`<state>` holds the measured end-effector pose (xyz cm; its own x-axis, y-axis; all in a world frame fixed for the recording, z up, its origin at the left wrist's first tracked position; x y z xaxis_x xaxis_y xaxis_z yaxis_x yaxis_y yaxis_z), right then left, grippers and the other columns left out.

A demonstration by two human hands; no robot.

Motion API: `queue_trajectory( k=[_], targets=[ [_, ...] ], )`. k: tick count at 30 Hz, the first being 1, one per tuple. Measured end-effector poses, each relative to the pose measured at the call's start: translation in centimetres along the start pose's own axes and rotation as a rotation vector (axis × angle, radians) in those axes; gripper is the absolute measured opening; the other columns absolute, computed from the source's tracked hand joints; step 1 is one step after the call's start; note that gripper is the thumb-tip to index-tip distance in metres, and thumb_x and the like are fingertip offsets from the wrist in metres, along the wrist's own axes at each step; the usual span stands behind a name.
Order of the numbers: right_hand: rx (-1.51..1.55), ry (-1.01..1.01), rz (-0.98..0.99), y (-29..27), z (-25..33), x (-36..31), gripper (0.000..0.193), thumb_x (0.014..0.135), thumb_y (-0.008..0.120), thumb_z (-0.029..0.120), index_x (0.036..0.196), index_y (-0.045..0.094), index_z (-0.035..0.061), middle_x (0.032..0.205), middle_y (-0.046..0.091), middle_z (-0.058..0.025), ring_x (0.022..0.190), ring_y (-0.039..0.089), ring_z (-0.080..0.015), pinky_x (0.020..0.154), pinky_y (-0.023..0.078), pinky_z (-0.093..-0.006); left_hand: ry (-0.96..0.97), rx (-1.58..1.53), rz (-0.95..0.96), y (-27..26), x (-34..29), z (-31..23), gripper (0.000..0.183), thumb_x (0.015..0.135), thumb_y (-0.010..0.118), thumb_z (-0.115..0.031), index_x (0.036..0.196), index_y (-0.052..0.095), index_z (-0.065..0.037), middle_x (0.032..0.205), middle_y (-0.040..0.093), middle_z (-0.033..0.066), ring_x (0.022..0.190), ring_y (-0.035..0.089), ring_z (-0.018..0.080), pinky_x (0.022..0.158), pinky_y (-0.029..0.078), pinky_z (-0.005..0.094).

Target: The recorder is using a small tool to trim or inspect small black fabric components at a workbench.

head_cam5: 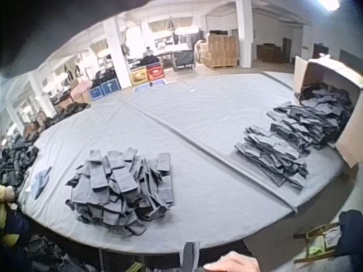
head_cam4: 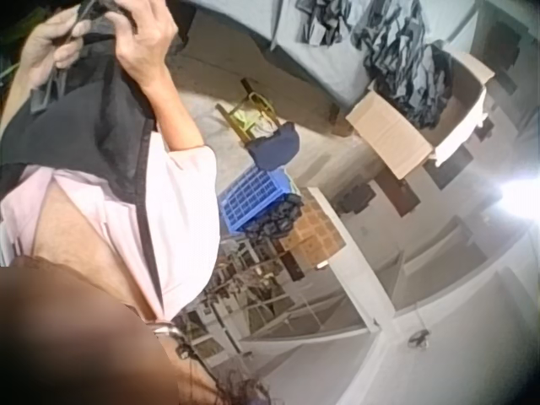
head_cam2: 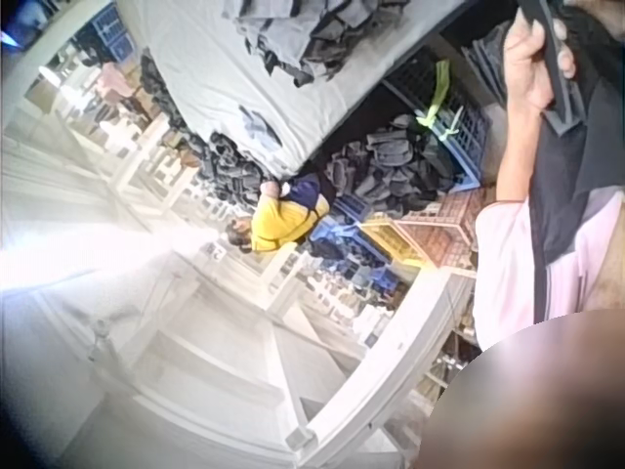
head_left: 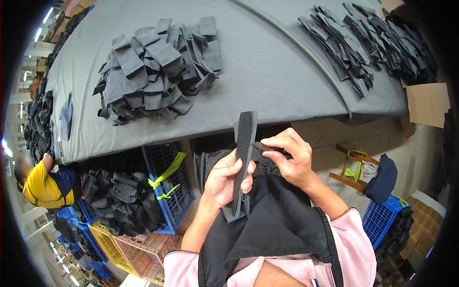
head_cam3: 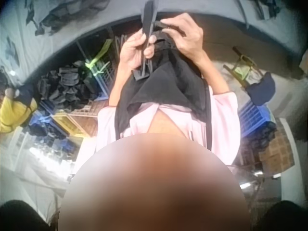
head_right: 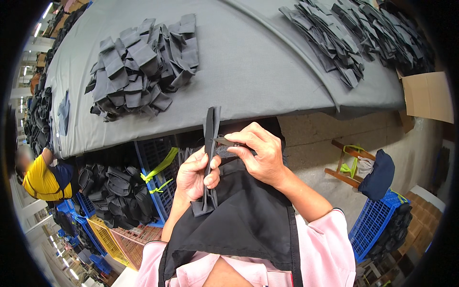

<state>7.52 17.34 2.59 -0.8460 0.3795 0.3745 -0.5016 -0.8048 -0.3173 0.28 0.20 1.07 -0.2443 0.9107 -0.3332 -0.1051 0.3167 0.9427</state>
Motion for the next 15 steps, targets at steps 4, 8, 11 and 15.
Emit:
queue_trajectory(
  k=[4, 8, 11, 15],
  targets=[
    [-0.067, 0.033, -0.051, -0.4, 0.8, -0.1, 0.028, 0.066, 0.075, -0.001, 0.092, 0.066, 0.0042, 0.074, 0.058, -0.0064, 0.060, 0.056, -0.0166, 0.052, 0.045, -0.0276, 0.136, 0.297, -0.108, 1.1, -0.1, -0.2, 0.032, 0.091, 0.055, -0.015, 0.117, 0.041, -0.002, 0.088, 0.060, 0.0176, 0.063, 0.063, 0.0259, 0.056, 0.053, 0.0346],
    [-0.062, 0.095, -0.058, -0.5, 1.3, 0.0, 0.027, 0.066, 0.075, -0.001, 0.091, 0.066, 0.0047, 0.074, 0.058, -0.0067, 0.060, 0.056, -0.0181, 0.051, 0.045, -0.0284, 0.215, 0.538, -0.204, 1.9, -0.1, -0.2, 0.033, 0.091, 0.057, -0.016, 0.115, 0.041, -0.001, 0.090, 0.062, 0.0183, 0.066, 0.065, 0.0246, 0.060, 0.055, 0.0339],
    [-0.208, 0.043, 0.024, -0.5, 0.5, 0.2, 0.025, 0.067, 0.075, 0.002, 0.090, 0.066, 0.0045, 0.075, 0.058, -0.0068, 0.059, 0.057, -0.0197, 0.051, 0.045, -0.0277, 0.259, 0.630, -0.236, 2.1, -0.2, -0.1, 0.033, 0.091, 0.056, -0.017, 0.116, 0.040, -0.001, 0.092, 0.062, 0.0187, 0.067, 0.065, 0.0247, 0.062, 0.055, 0.0332],
    [-0.193, 0.014, 0.002, -0.6, 1.0, 0.0, 0.025, 0.069, 0.073, 0.004, 0.092, 0.065, 0.0049, 0.077, 0.057, -0.0069, 0.059, 0.056, -0.0200, 0.050, 0.045, -0.0286, 0.307, 0.712, -0.313, 2.3, -0.1, 0.1, 0.034, 0.093, 0.053, -0.016, 0.118, 0.038, 0.000, 0.095, 0.062, 0.0192, 0.070, 0.066, 0.0241, 0.065, 0.055, 0.0318]
  ],
)
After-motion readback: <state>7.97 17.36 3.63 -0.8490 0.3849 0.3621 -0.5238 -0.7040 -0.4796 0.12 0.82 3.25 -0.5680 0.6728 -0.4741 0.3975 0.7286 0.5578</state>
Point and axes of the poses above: each hand's wrist, its own x-axis towards the middle knuckle, its own y-axis out of the palm, z = x × y, the point moved 1 cm from there along x, towards the middle knuckle
